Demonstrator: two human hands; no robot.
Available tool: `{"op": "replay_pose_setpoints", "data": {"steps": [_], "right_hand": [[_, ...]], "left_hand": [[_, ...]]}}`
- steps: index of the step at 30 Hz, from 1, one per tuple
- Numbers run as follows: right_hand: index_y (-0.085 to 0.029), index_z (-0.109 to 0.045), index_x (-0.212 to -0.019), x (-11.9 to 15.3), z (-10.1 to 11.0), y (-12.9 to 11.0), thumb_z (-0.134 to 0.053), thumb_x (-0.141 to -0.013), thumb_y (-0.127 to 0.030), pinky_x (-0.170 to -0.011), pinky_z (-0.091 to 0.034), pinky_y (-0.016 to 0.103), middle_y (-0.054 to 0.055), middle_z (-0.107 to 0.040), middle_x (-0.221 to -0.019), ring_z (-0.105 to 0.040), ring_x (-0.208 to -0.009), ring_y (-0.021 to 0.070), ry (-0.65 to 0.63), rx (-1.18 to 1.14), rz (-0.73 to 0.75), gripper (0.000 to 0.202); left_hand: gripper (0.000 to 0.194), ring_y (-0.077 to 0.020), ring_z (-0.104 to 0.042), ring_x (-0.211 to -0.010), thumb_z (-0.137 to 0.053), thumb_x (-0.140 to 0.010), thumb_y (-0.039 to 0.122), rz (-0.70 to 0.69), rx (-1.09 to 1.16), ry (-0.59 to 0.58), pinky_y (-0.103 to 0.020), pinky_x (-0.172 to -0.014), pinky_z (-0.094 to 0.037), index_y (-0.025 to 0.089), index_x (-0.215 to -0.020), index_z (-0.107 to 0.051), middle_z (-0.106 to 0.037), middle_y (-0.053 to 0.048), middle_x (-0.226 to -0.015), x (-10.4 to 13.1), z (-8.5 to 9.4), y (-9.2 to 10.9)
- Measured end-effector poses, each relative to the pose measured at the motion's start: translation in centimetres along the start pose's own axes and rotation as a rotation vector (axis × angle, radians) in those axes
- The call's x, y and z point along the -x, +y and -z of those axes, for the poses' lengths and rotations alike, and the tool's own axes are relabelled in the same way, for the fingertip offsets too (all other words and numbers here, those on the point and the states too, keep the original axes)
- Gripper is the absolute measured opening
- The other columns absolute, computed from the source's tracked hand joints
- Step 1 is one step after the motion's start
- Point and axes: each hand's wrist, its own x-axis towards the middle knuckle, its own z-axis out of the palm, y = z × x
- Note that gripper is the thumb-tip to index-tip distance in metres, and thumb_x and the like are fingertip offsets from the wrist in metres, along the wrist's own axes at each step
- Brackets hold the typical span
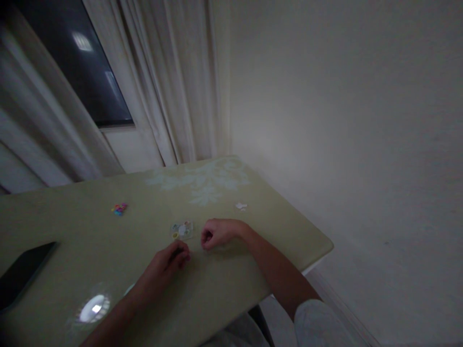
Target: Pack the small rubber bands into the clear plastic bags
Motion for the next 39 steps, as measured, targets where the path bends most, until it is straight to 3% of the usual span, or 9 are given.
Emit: {"op": "replay_pose_setpoints", "data": {"steps": [10, 18, 29, 35, 39], "right_hand": [[-0.012, -0.081, -0.091, -0.4, 0.1, 0.2, -0.069, -0.081, -0.019, -0.056, -0.034, 0.020, -0.006, -0.055, -0.063, -0.043, -0.057, 0.0077, 0.120, 0.110, -0.069, 0.017], [-0.014, -0.082, -0.093, -0.4, 0.3, -0.3, -0.081, -0.078, -0.027, -0.058, -0.037, 0.020, -0.003, -0.063, -0.068, -0.051, -0.060, 0.0095, 0.137, 0.152, -0.082, 0.020], [-0.020, -0.080, -0.090, -0.4, -1.5, -2.5, -0.073, -0.077, -0.030, -0.064, -0.040, 0.027, 0.007, -0.078, -0.091, -0.067, -0.079, 0.0208, 0.158, 0.583, -0.157, 0.018], [-0.020, -0.077, -0.093, -0.3, -1.2, -2.1, -0.073, -0.079, -0.032, -0.070, -0.043, 0.027, 0.007, -0.076, -0.097, -0.066, -0.086, 0.0212, 0.180, 0.563, -0.166, 0.019], [-0.020, -0.077, -0.092, -0.3, -0.7, -1.6, -0.072, -0.079, -0.030, -0.066, -0.040, 0.025, 0.004, -0.076, -0.091, -0.065, -0.079, 0.0180, 0.171, 0.496, -0.139, 0.018]], "left_hand": [[0.025, -0.0204, -0.064, -0.072, -0.058, -0.096, 0.040, 0.058, 0.073, 0.011, -0.028, -0.069, -0.049, 0.020, -0.095, -0.073, -0.070, -0.004, -0.076, -0.1, 0.0, -0.4], [0.021, -0.0264, -0.073, -0.083, -0.070, -0.088, 0.038, 0.101, 0.141, 0.073, -0.031, -0.075, -0.054, 0.021, -0.097, -0.078, -0.079, -0.009, -0.092, -0.3, 0.0, -0.6], [0.024, -0.0250, -0.072, -0.079, -0.076, -0.083, 0.043, 0.132, 0.227, 0.194, -0.031, -0.073, -0.055, 0.019, -0.087, -0.077, -0.078, -0.007, -0.082, -0.7, 0.6, -1.3], [0.023, -0.0243, -0.072, -0.081, -0.076, -0.082, 0.042, 0.101, 0.213, 0.228, -0.031, -0.075, -0.055, 0.019, -0.086, -0.078, -0.078, -0.006, -0.083, -1.0, 1.0, -1.5], [0.024, -0.0240, -0.072, -0.079, -0.076, -0.081, 0.042, 0.108, 0.227, 0.232, -0.031, -0.074, -0.056, 0.019, -0.086, -0.078, -0.077, -0.006, -0.082, -1.0, 1.0, -1.5]]}}
